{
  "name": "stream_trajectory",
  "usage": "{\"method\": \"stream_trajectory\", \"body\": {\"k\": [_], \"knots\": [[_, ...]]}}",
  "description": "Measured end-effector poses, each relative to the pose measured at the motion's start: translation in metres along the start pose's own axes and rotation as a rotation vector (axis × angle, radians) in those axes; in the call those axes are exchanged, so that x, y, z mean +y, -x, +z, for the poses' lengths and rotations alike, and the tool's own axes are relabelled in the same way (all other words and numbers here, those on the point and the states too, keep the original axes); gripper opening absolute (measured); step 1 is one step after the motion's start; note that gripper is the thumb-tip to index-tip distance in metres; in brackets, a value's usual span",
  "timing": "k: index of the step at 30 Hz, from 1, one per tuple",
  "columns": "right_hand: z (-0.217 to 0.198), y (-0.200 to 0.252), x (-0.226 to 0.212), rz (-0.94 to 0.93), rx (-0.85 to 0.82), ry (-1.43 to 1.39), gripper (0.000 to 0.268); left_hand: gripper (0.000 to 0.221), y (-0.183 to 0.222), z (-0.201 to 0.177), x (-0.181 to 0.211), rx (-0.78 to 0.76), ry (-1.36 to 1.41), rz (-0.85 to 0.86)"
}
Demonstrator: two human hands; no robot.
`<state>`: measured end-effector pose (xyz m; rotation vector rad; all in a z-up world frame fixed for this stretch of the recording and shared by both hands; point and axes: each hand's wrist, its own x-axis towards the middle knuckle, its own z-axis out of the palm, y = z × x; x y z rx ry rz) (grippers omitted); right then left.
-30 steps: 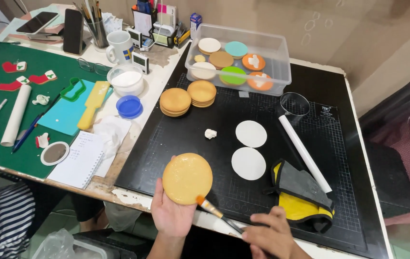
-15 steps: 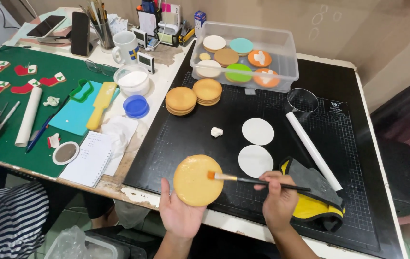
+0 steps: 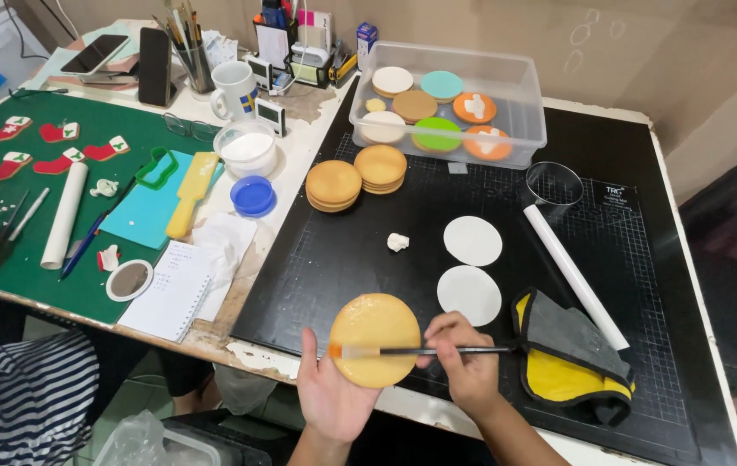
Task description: Decorating a cookie by kneading fondant, applying adhesive with a brush, and smoothing the fondant onto the cookie surface.
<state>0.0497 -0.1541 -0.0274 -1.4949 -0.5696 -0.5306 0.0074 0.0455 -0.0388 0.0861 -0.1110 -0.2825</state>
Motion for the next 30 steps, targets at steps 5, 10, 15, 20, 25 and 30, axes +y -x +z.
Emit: {"method": "stream_trajectory", "body": {"k": [5, 10, 15, 20, 25, 30], "knots": [[-0.036, -0.011, 0.026, 0.061, 0.109, -0.089, 0.020, 0.093, 0.001, 0.004, 0.004, -0.033, -0.057, -0.034], [0.000, -0.010, -0.009, 0.048, -0.087, -0.045, 0.030, 0.094, 0.000, 0.020, 0.001, -0.084, -0.072, -0.056], [-0.045, -0.022, 0.010, 0.014, 0.055, -0.083, 0.019, 0.092, 0.004, 0.007, 0.003, -0.051, -0.060, -0.082], [-0.017, -0.010, -0.003, 0.043, 0.022, 0.006, 0.023, 0.092, 0.002, 0.016, -0.001, -0.090, -0.080, -0.108], [-0.076, -0.022, 0.014, 0.060, 0.006, -0.143, 0.026, 0.094, 0.003, 0.005, 0.003, -0.042, -0.035, -0.139], [-0.046, -0.022, -0.011, 0.013, -0.154, -0.145, 0.020, 0.093, 0.003, 0.010, -0.010, -0.032, 0.011, -0.195]]}}
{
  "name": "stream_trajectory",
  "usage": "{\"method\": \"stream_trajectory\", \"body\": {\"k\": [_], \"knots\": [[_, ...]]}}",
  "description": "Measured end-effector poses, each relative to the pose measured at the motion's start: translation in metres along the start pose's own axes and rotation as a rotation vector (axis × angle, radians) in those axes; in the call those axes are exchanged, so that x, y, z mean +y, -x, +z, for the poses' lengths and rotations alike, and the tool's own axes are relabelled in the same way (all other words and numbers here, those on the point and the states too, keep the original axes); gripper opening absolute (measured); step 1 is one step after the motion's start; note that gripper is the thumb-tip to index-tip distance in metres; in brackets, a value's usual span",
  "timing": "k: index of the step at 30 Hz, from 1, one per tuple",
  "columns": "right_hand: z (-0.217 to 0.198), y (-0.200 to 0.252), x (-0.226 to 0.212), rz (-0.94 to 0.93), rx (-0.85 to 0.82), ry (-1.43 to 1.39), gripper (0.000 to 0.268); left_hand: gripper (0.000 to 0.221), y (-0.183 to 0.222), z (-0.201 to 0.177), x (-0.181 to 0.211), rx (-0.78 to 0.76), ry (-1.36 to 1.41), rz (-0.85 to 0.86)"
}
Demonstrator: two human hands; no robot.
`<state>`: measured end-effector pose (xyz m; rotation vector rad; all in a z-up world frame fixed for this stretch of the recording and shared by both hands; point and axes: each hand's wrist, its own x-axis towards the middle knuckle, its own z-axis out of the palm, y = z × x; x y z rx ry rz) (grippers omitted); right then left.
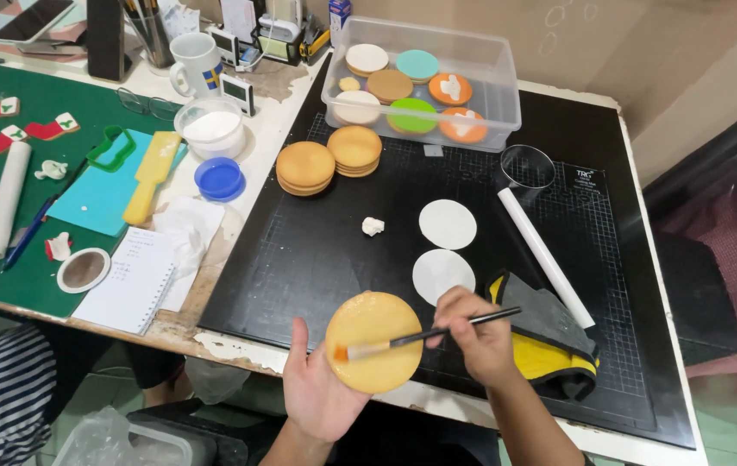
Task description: Decorating a cookie by kneading fondant, applying adhesive with a brush, and smoothing the fondant onto the cookie surface.
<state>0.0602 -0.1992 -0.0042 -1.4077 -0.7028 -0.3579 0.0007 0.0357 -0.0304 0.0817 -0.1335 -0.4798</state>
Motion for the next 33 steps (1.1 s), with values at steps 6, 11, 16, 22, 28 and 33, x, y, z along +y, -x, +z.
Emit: {"method": "stream_trajectory", "body": {"k": [6, 11, 16, 22, 28, 33], "knots": [[-0.037, -0.012, -0.003, 0.002, -0.037, -0.022, 0.022, 0.092, 0.001, 0.005, -0.001, -0.101, 0.002, -0.006], [-0.034, -0.013, -0.016, 0.071, -0.108, -0.115, 0.027, 0.089, 0.001, 0.012, -0.001, -0.125, -0.034, 0.012], [-0.069, -0.010, -0.034, 0.017, 0.053, 0.034, 0.020, 0.090, 0.005, 0.000, 0.010, 0.019, 0.001, 0.131], [-0.012, -0.001, -0.032, -0.265, -0.118, 0.491, 0.025, 0.090, 0.007, -0.006, 0.011, -0.043, 0.065, 0.162], [-0.022, 0.041, -0.032, -0.393, -0.099, 0.613, 0.023, 0.086, 0.008, 0.000, 0.021, -0.128, -0.002, 0.268], [-0.009, 0.062, -0.043, -0.447, -0.212, 0.623, 0.024, 0.086, 0.007, -0.007, 0.025, -0.118, -0.005, 0.303]]}}
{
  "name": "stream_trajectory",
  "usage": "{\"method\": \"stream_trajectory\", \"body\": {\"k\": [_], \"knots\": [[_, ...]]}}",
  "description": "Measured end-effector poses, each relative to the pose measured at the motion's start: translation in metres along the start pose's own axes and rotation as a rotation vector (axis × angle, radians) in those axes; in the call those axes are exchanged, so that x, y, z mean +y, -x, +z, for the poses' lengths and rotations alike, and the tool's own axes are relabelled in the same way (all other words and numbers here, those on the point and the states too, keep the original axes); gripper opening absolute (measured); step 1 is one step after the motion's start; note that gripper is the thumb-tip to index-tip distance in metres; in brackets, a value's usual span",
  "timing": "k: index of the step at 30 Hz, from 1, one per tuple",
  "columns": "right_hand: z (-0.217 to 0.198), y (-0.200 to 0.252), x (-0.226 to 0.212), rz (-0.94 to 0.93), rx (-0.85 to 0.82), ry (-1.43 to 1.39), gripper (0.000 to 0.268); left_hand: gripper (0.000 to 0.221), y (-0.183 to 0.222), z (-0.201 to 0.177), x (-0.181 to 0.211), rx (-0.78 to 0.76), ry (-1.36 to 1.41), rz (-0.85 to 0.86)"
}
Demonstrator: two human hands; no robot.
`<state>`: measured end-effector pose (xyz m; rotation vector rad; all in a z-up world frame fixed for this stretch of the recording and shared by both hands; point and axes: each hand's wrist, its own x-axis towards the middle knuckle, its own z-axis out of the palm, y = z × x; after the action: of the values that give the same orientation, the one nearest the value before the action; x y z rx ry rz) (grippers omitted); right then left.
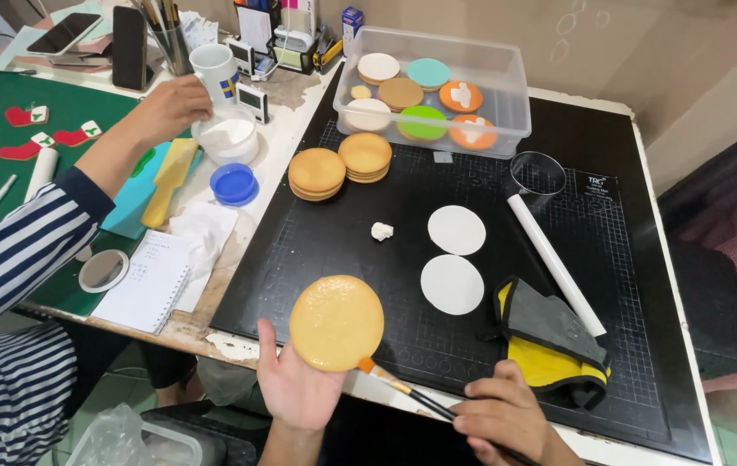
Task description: Decorating a cookie by kneading fondant, applying adhesive with a brush, and smoothing the fondant onto the cookie surface.
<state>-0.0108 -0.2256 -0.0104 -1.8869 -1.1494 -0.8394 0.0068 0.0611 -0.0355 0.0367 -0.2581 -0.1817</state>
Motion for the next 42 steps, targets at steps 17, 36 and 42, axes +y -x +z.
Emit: {"method": "stream_trajectory", "body": {"k": [17, 36, 42], "knots": [[-0.003, 0.012, 0.023, 0.009, 0.192, 0.213, 0.026, 0.096, -0.008, 0.007, -0.029, 0.235, -0.025, -0.119], [0.017, -0.018, 0.017, -0.062, 0.054, 0.280, 0.021, 0.094, -0.004, 0.006, -0.030, 0.067, -0.063, -0.173], [0.017, -0.018, -0.004, -0.114, 0.047, 0.185, 0.024, 0.091, -0.001, 0.004, -0.025, 0.037, -0.021, -0.114]]}}
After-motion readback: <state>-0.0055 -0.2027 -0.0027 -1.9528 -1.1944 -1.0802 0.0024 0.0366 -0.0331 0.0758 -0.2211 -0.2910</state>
